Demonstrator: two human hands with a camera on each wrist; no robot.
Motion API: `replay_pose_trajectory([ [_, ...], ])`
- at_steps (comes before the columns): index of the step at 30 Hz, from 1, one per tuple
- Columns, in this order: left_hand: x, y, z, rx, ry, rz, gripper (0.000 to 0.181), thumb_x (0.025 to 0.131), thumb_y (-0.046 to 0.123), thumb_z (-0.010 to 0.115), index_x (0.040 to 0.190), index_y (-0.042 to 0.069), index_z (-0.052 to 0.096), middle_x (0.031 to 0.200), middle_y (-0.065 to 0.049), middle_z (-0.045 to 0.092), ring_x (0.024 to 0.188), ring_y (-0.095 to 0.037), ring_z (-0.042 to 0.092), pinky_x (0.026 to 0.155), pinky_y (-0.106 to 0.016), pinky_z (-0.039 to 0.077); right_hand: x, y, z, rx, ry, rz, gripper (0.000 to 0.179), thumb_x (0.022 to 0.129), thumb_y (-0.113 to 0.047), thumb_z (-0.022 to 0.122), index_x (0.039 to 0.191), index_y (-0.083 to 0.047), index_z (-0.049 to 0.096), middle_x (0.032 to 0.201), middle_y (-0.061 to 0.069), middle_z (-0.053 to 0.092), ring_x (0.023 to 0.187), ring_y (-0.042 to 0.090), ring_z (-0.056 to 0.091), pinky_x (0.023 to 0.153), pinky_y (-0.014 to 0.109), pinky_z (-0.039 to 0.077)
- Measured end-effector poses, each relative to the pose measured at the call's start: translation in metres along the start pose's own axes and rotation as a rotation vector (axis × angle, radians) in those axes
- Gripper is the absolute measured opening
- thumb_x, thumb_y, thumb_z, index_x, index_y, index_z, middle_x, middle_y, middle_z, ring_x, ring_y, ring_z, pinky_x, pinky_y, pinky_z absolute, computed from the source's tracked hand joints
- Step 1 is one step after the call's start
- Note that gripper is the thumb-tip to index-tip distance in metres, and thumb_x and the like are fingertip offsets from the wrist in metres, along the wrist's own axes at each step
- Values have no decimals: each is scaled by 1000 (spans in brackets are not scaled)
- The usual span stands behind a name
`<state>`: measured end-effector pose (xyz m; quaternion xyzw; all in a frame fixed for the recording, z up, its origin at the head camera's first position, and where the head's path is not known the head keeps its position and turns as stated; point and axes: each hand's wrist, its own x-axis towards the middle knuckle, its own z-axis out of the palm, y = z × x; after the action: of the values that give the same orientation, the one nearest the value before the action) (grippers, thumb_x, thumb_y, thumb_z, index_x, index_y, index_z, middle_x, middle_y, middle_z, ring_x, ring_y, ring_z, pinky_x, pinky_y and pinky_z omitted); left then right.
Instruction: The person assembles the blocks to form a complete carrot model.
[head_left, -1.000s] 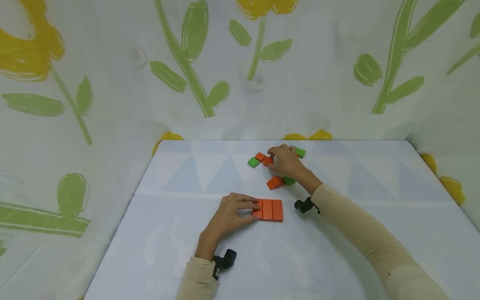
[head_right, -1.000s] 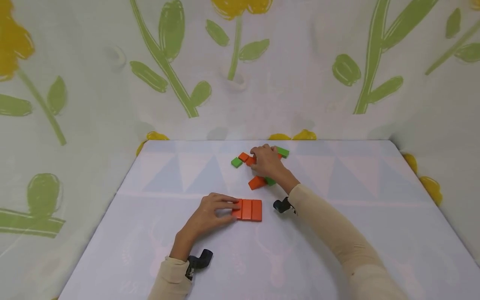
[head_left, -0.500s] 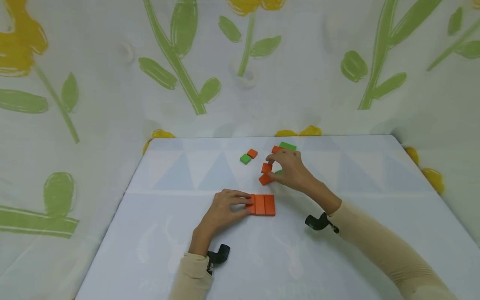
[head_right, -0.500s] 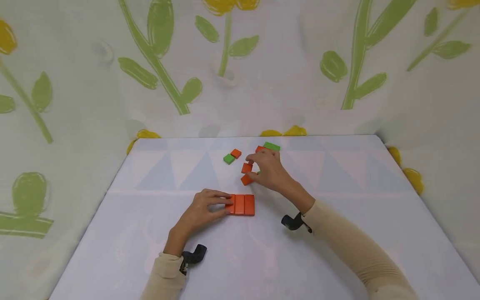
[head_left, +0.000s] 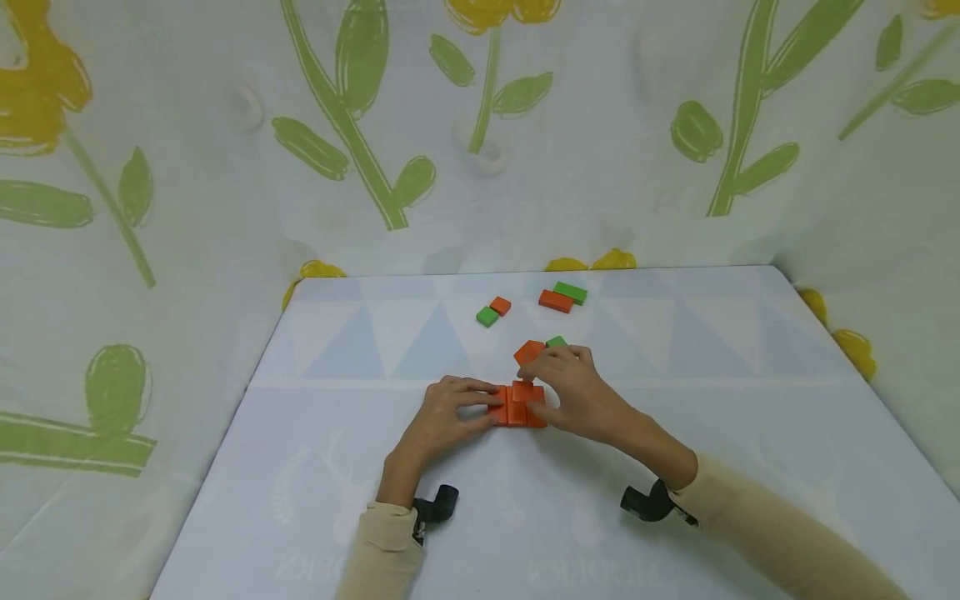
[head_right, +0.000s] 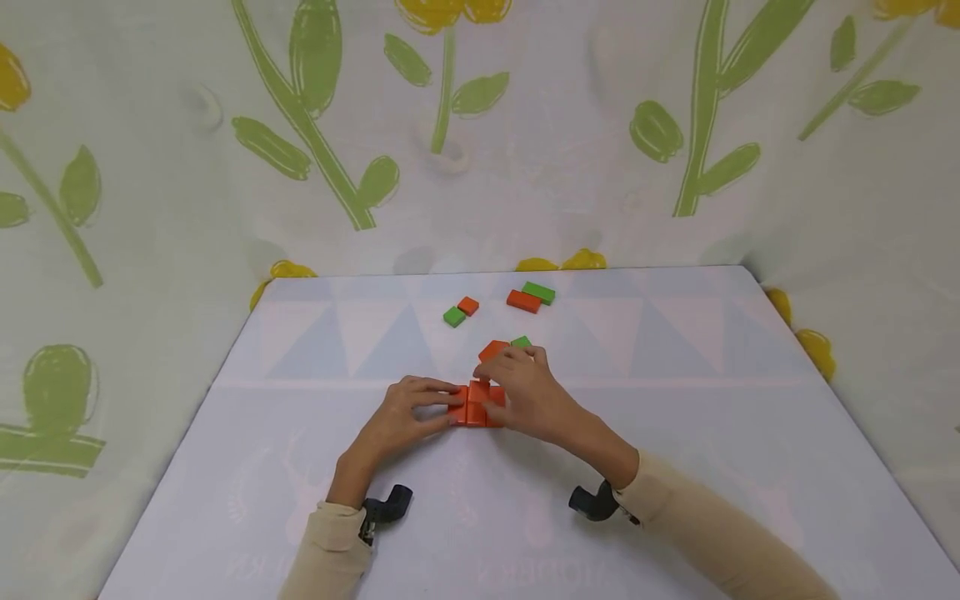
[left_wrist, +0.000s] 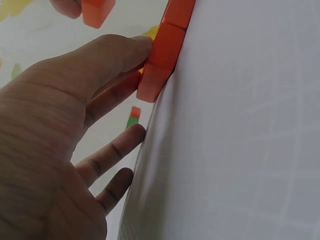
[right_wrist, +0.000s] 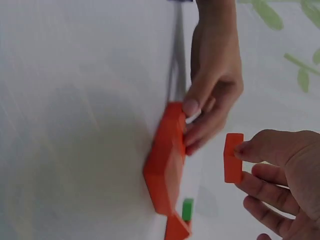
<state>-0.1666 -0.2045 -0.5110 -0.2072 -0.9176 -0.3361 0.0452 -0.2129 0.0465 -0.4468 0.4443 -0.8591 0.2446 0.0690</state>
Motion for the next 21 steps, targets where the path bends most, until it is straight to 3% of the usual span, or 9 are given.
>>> replay_pose_trajectory([
  [7, 1, -2, 1, 4, 23, 43, 26, 91, 33, 76, 115, 24, 78, 125, 9, 67, 115, -18, 54, 96, -50, 38, -16, -13, 21, -10, 14, -75, 39, 76, -18, 88, 111, -13, 72, 103, -4, 67, 109, 20, 55, 97, 54, 33],
  [13, 1, 0, 1, -5, 10, 20, 28, 90, 35, 76, 116, 25, 77, 127, 9, 67, 115, -17, 53, 97, -50, 37, -23, -15, 37, -51, 43, -133, 35, 75, -15, 87, 106, -14, 71, 102, -4, 71, 107, 20, 57, 94, 55, 37],
  [21, -1, 1, -1, 1, -2, -3, 29, 90, 34, 76, 117, 24, 77, 126, 10, 66, 115, -15, 53, 97, -47, 37, -26, -20, 43, -73, 29, -133, 38, 75, -18, 89, 109, -13, 72, 103, -3, 70, 108, 21, 57, 93, 55, 37],
])
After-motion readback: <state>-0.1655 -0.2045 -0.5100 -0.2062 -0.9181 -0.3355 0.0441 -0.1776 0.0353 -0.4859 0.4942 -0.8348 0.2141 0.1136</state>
